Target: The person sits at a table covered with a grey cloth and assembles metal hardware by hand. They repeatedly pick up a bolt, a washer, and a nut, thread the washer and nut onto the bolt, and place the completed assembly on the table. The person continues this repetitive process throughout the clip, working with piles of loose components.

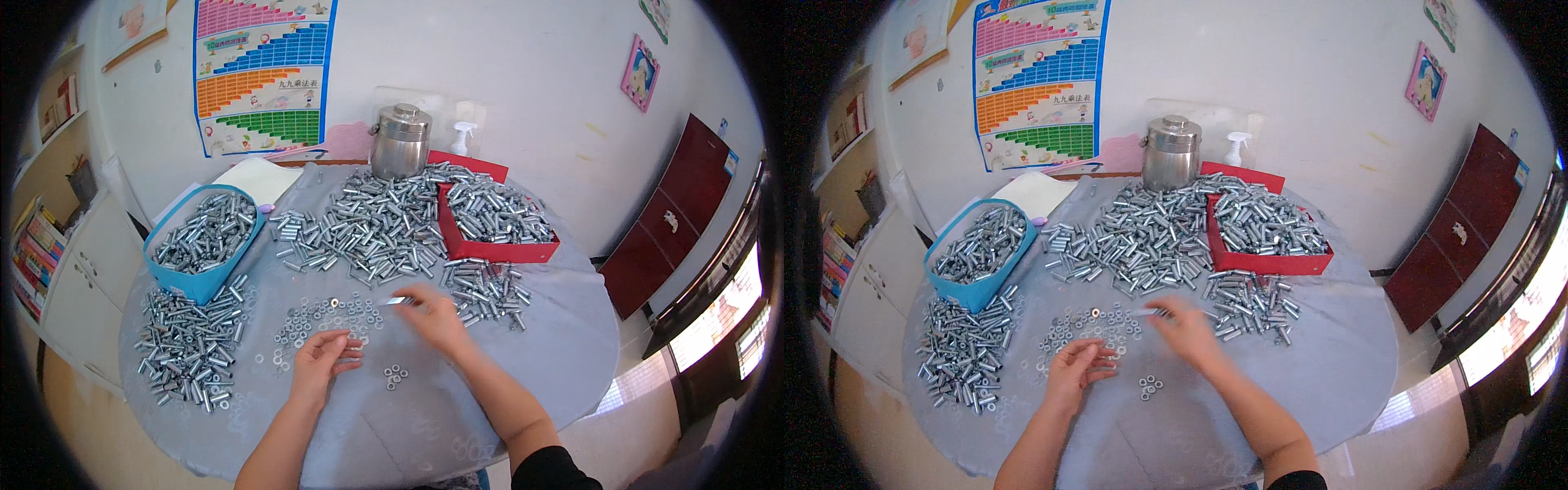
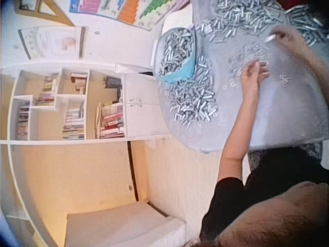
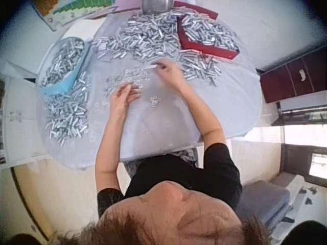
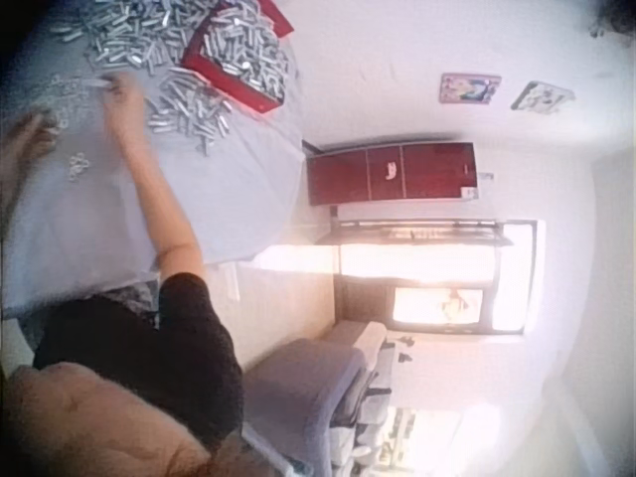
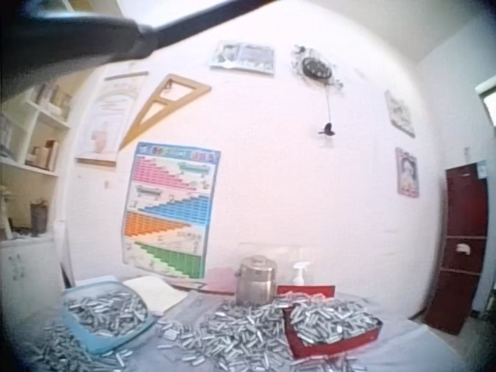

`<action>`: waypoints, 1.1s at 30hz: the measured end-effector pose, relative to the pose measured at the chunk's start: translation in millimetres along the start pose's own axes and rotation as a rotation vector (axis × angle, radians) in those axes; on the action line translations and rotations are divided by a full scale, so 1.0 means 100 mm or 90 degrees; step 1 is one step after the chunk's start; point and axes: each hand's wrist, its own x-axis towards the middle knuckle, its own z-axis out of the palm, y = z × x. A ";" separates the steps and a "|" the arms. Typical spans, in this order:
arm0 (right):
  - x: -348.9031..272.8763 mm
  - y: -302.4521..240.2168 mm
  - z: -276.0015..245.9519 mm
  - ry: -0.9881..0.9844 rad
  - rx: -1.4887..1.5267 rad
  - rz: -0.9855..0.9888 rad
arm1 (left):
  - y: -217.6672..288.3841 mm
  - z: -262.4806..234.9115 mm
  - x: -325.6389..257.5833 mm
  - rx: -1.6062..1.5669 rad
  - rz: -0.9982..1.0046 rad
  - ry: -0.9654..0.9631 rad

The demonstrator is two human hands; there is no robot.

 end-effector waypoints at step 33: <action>0.66 0.62 0.10 0.007 -0.415 -0.156 | 0.07 -0.20 0.02 -0.024 -0.006 0.105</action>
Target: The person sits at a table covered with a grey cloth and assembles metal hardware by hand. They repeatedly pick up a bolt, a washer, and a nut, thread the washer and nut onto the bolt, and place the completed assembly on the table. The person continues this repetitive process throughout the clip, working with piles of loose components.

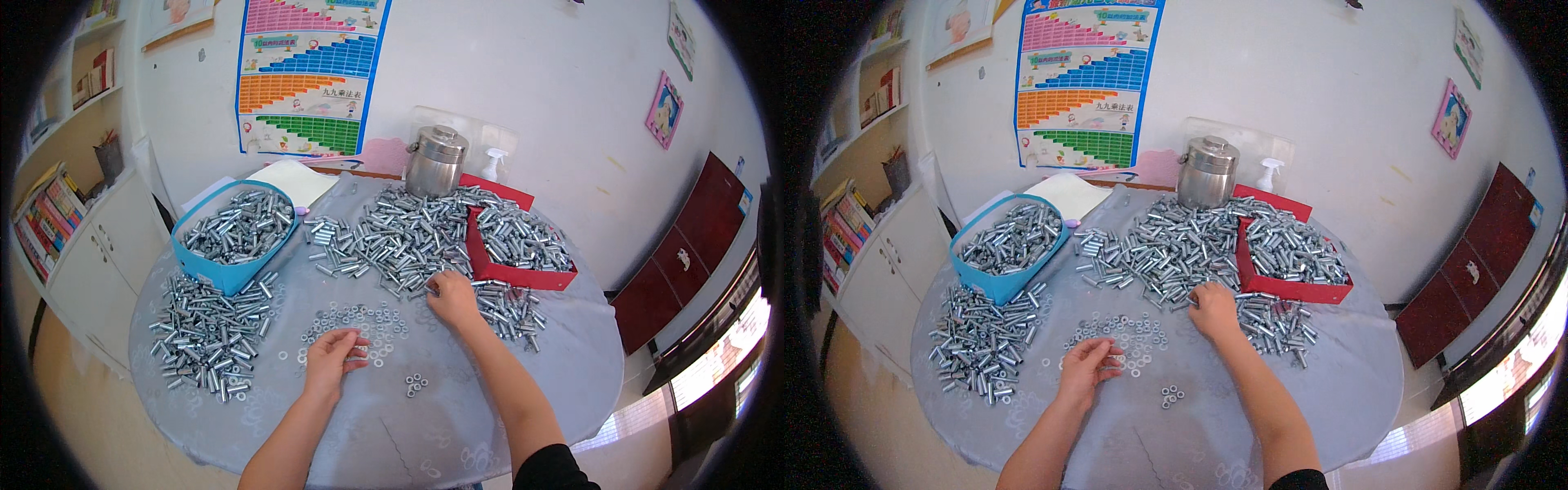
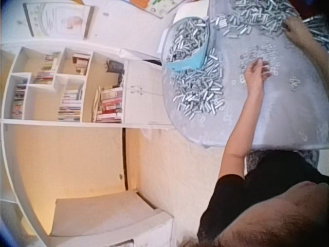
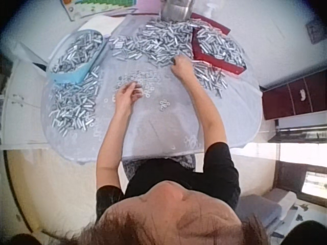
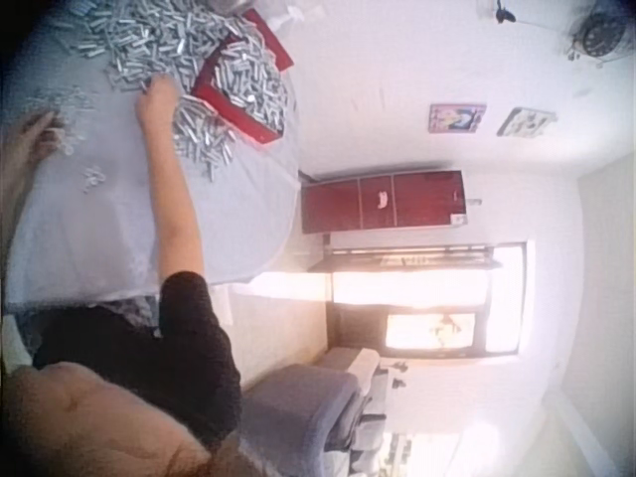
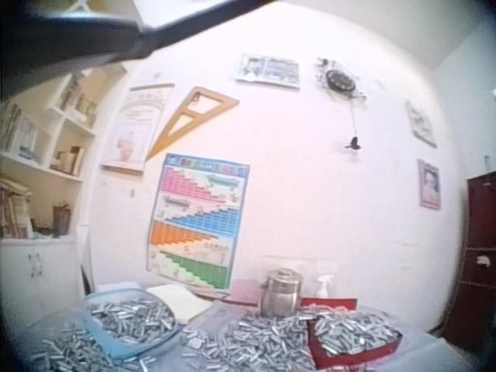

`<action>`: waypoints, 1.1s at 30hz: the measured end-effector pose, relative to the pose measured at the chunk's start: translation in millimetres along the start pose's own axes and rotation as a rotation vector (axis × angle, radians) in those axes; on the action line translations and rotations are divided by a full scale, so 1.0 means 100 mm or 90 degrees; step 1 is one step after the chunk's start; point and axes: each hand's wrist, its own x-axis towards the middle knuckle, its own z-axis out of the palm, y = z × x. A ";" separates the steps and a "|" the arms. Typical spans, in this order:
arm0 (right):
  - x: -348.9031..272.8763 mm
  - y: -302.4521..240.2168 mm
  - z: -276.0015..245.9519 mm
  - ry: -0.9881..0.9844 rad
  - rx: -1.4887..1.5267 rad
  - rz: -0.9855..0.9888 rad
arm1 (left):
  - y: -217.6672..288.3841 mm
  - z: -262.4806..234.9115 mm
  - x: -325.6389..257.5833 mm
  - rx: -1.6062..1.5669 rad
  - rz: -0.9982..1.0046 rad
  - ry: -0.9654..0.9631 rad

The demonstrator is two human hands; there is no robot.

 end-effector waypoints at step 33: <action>-0.53 -0.79 -0.22 -0.081 0.900 0.295 | -0.07 0.04 0.01 -0.086 0.012 -0.013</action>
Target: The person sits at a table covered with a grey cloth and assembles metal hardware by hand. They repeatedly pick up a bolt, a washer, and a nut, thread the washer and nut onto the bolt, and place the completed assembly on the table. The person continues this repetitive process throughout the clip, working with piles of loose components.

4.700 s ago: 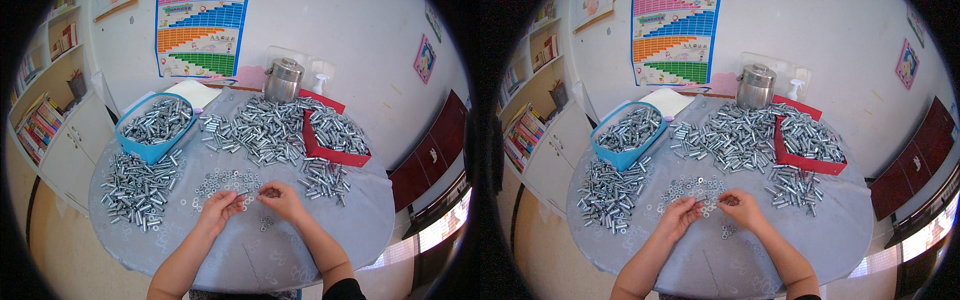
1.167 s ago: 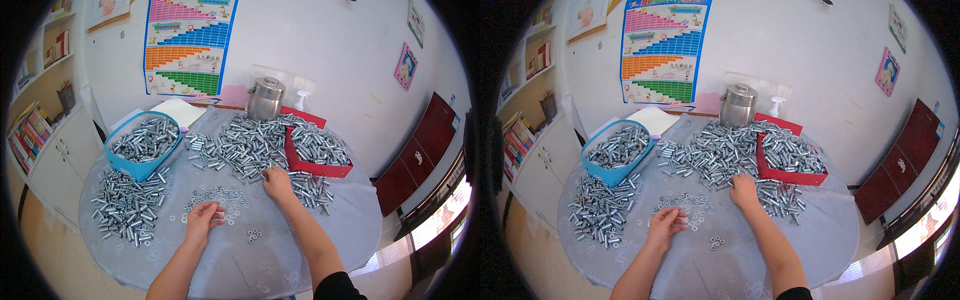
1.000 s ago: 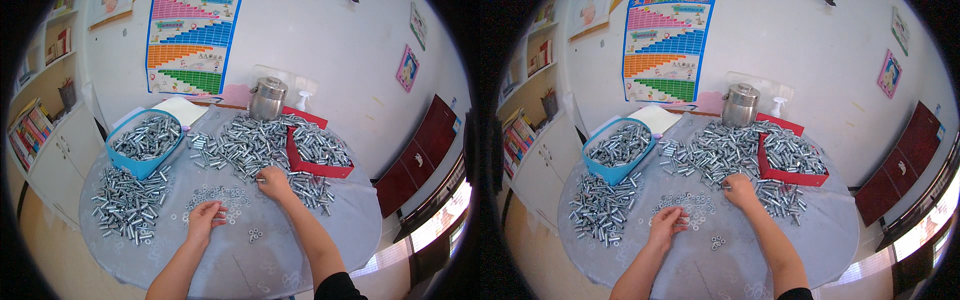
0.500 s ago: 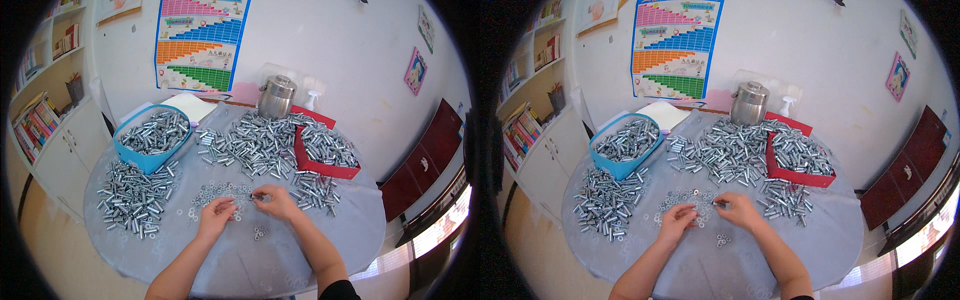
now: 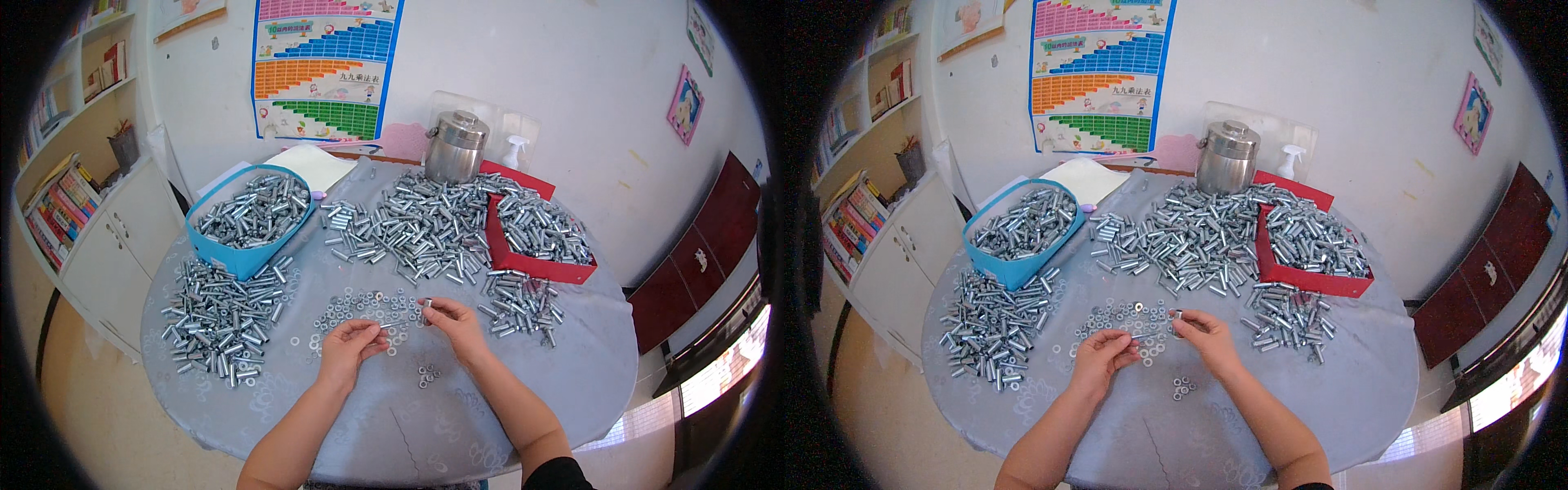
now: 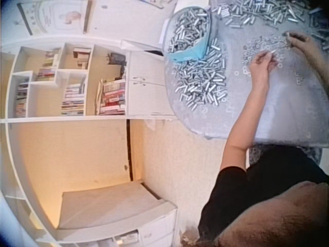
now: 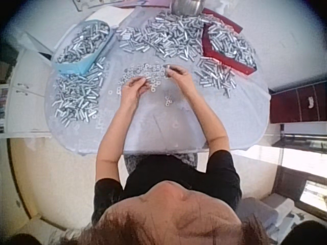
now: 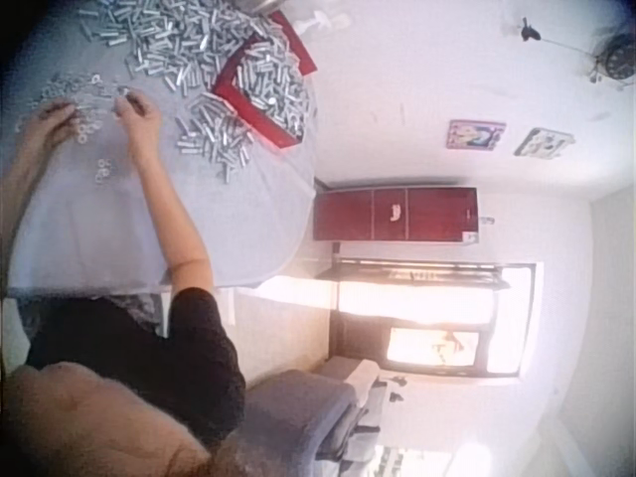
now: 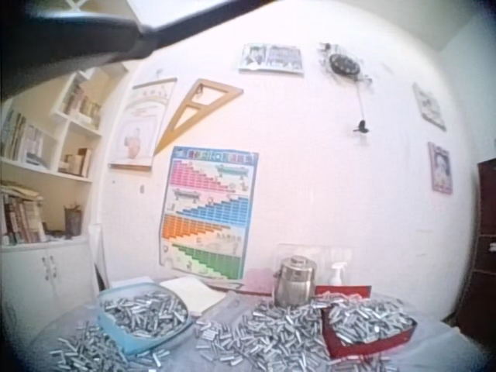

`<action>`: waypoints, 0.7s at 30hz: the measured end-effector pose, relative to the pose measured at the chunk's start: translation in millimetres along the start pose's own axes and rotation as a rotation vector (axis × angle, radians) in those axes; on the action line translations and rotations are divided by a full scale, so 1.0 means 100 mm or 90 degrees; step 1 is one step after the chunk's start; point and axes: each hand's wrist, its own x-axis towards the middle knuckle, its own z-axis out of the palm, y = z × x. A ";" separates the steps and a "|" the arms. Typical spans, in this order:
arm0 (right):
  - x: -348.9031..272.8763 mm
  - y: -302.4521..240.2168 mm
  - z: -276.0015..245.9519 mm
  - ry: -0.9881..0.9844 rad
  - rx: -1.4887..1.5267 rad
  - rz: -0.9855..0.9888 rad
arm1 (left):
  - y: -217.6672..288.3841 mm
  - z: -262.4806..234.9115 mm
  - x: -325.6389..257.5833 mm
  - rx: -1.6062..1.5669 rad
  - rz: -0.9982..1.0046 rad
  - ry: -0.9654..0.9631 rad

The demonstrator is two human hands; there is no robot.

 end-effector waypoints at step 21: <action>-0.12 -0.05 0.14 -0.086 0.023 -0.063 | 0.03 0.06 -0.05 0.072 -0.132 -0.023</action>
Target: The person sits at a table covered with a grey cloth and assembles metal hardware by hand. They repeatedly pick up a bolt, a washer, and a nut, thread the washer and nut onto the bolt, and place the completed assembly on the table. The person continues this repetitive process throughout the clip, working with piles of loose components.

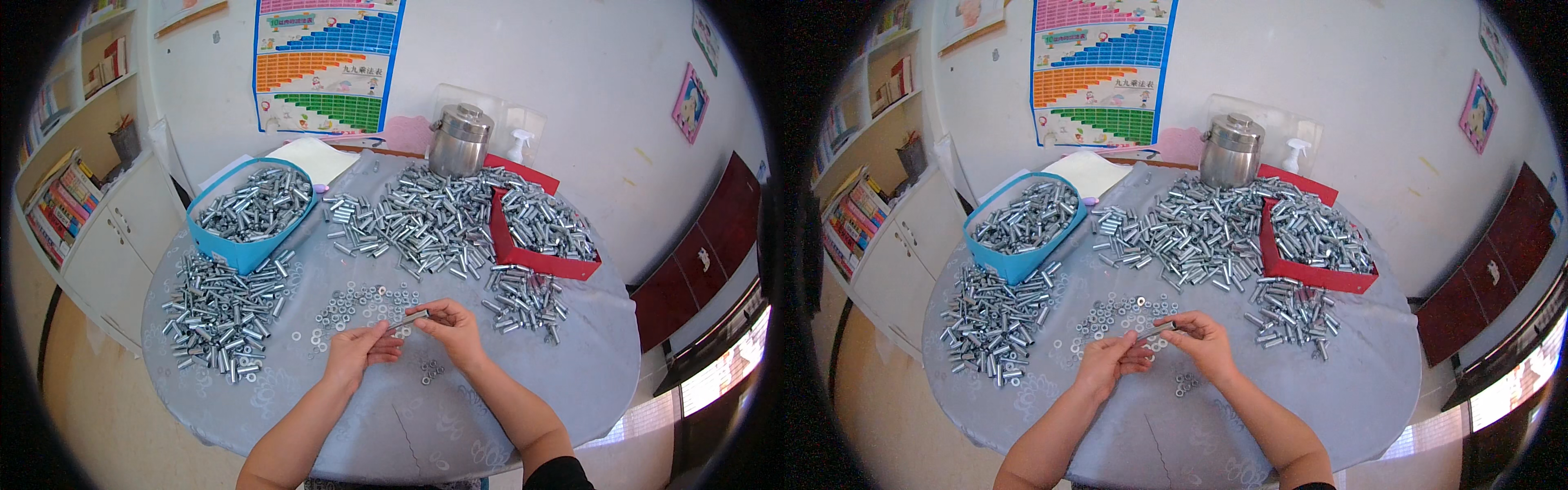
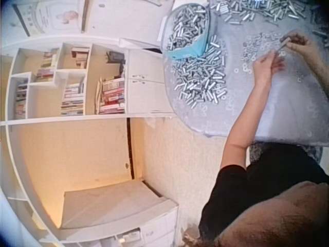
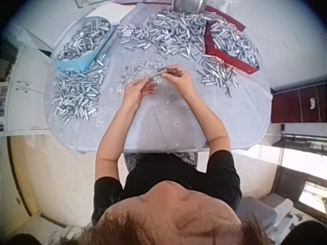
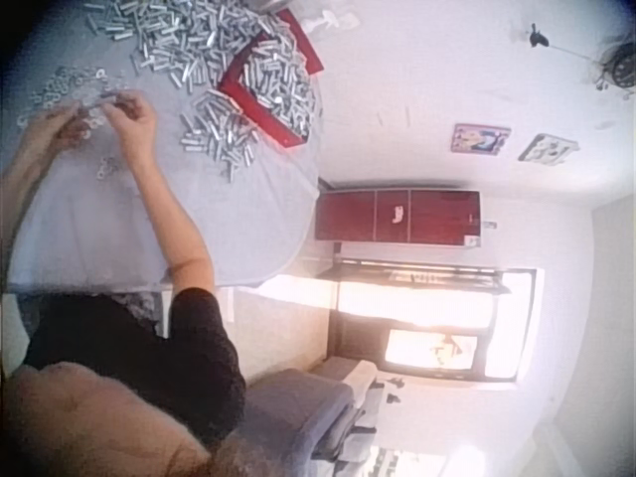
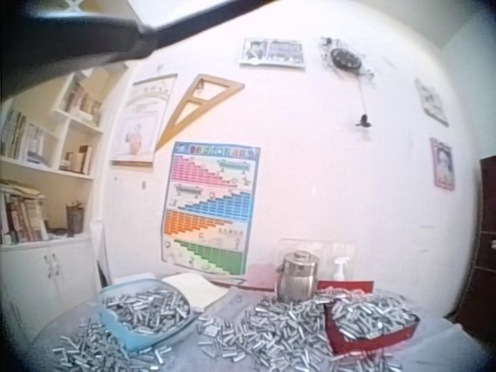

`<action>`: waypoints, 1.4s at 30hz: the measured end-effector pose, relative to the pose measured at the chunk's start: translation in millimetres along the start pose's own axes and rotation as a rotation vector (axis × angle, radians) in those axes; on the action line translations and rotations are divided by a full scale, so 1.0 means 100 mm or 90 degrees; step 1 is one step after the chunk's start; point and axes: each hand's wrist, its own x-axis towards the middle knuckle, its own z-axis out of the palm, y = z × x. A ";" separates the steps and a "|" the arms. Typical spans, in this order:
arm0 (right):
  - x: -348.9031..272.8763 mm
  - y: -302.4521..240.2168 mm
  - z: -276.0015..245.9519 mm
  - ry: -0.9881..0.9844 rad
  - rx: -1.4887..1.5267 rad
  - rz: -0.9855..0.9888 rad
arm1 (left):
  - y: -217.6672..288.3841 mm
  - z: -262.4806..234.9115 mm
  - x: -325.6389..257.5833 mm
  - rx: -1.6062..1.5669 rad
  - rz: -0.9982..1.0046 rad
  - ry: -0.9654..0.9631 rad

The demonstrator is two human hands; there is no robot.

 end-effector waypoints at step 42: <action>0.01 0.08 -0.03 0.094 -0.019 0.096 | 0.04 -0.02 0.00 -0.049 0.054 0.058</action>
